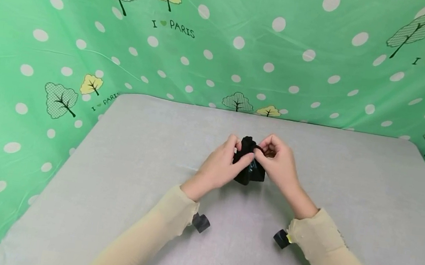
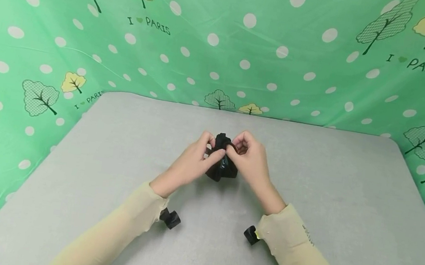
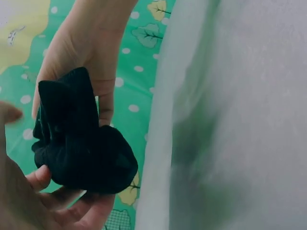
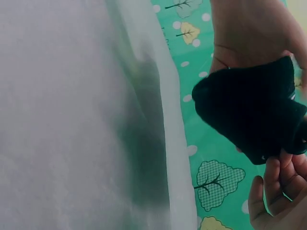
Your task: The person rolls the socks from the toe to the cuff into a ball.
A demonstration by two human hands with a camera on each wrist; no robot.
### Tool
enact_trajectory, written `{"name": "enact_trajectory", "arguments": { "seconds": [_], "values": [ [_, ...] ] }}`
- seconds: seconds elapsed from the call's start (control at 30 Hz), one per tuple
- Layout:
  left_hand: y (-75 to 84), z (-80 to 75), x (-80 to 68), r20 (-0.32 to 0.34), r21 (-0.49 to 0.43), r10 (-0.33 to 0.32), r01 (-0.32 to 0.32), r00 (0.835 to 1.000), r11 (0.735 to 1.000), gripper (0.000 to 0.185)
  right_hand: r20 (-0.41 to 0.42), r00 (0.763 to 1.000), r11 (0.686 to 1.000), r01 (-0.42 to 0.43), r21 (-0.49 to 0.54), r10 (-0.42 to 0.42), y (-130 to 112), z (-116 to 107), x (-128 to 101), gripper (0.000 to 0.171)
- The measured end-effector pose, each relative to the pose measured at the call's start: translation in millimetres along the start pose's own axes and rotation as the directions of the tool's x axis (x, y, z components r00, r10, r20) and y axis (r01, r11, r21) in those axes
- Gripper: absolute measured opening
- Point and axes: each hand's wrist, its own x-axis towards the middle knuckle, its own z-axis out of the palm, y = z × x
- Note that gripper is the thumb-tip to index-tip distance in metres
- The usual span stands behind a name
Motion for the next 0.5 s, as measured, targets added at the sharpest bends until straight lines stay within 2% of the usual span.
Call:
{"name": "enact_trajectory", "arguments": {
  "seconds": [0.13, 0.33, 0.5],
  "values": [
    [0.2, 2.0, -0.5, -0.007, -0.020, -0.033, 0.033, 0.999, 0.999, 0.049, 0.004, 1.000, 1.000, 0.030, -0.006, -0.030, -1.3, 0.7, -1.5, 0.006],
    [-3.5, 1.7, 0.4, -0.018, -0.020, -0.025, 0.024, 1.000, 0.999, 0.034, 0.017, 1.000, 1.000, 0.012, -0.026, -0.012, -3.3, -1.6, -3.1, 0.005],
    [-6.7, 0.9, 0.5, -0.040, -0.034, -0.024, 0.022, 0.999, 0.999, 0.033, 0.054, 0.998, 1.000, 0.026, -0.016, -0.025, -3.4, -5.3, -4.2, 0.010]
  ]
}}
